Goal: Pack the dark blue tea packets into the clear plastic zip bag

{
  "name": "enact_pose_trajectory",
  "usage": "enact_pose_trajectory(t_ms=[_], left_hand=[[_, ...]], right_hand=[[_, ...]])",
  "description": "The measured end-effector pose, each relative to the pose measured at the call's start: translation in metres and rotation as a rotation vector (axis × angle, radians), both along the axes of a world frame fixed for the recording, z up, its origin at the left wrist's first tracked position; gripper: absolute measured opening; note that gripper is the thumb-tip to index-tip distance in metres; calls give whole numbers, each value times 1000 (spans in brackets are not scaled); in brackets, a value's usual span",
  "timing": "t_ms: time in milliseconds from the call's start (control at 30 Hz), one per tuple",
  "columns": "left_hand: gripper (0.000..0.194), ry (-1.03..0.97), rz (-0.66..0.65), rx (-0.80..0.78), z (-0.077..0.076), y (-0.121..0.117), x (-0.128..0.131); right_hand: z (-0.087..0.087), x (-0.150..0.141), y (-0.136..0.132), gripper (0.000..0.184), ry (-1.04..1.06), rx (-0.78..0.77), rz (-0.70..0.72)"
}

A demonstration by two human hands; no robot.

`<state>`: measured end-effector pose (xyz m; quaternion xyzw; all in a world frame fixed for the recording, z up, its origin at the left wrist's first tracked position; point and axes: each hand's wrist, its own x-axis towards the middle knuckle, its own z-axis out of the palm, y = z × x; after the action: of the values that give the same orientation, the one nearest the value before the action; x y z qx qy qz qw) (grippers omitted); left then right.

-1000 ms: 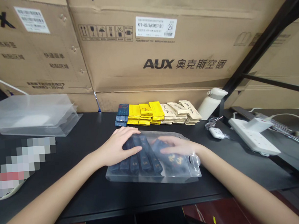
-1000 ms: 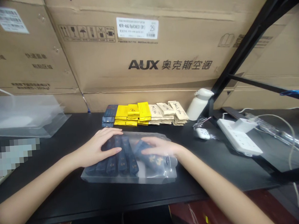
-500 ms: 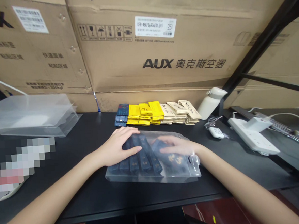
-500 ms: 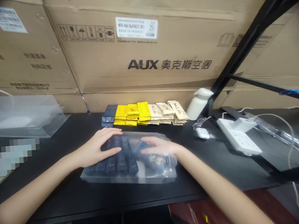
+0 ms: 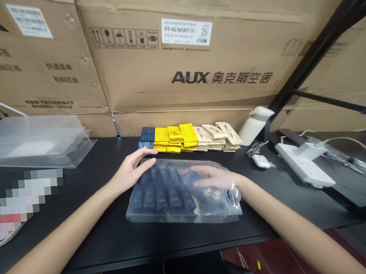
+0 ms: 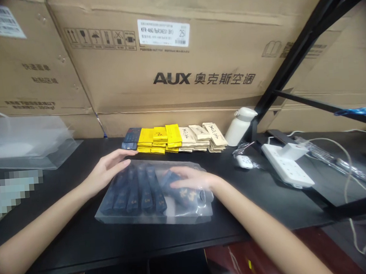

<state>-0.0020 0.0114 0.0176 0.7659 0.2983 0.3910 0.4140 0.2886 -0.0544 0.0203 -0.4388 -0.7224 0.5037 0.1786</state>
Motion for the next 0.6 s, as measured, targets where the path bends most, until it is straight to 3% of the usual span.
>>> enact_pose_trajectory(t_ms=[100, 200, 333, 500, 600], left_hand=[[39, 55, 44, -67, -11, 10, -2], [42, 133, 16, -167, -20, 15, -3], [43, 138, 11, -201, -22, 16, -2], [42, 151, 16, -181, -22, 15, -1], [41, 152, 27, -182, -21, 14, 1]], right_hand=[[-5, 8, 3, 60, -25, -41, -33], [-6, 13, 3, 69, -3, -46, 28], [-2, 7, 1, 66, 121, -47, 83], [-11, 1, 4, 53, 316, -237, -97], [-23, 7, 9, 44, 343, -256, -194]])
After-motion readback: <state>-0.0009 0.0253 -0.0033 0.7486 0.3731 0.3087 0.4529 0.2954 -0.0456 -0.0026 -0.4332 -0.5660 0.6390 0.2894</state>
